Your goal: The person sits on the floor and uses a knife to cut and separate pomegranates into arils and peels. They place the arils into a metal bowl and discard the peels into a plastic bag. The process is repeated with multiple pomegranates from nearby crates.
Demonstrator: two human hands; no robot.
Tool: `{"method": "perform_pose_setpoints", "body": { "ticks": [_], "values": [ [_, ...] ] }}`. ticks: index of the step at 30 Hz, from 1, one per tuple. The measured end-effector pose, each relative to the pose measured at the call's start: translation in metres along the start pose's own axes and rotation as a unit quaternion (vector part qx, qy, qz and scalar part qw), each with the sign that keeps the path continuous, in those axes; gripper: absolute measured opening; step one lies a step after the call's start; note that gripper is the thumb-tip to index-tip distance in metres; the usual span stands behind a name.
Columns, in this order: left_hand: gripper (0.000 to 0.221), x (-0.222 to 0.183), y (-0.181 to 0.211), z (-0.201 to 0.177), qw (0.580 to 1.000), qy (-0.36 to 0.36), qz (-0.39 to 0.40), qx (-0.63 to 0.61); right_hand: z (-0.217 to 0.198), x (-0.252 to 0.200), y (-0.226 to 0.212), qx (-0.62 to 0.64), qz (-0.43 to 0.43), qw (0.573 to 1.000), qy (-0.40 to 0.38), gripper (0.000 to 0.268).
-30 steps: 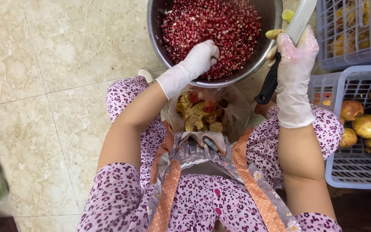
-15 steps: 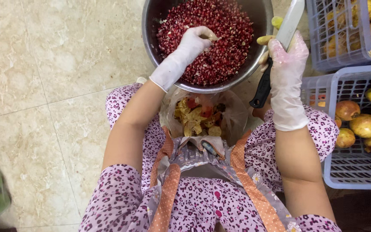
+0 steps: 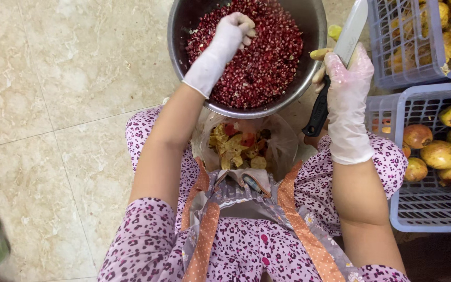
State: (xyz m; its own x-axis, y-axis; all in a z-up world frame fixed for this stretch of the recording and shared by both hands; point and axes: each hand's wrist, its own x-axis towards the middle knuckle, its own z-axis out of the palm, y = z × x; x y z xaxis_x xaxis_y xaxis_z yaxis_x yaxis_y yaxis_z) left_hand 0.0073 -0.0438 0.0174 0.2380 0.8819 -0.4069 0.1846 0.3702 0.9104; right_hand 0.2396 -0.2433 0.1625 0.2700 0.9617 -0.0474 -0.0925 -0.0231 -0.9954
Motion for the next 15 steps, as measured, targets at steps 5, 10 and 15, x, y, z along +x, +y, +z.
{"method": "perform_pose_setpoints", "body": {
  "ticks": [5,10,15],
  "values": [
    [0.016,-0.091,0.06,-0.016,0.994,-0.103,0.026,-0.018,0.002,0.001,0.001,-0.003,-0.014,1.0,-0.009,0.038],
    [0.025,-0.212,0.031,0.002,0.917,-0.314,-0.122,0.215,0.008,0.001,0.0,-0.072,-0.01,0.997,0.006,0.033],
    [0.076,-0.24,-0.047,0.022,0.76,-0.383,0.043,0.523,0.011,-0.012,-0.005,0.048,-0.091,0.994,0.035,0.023]
  ]
}}
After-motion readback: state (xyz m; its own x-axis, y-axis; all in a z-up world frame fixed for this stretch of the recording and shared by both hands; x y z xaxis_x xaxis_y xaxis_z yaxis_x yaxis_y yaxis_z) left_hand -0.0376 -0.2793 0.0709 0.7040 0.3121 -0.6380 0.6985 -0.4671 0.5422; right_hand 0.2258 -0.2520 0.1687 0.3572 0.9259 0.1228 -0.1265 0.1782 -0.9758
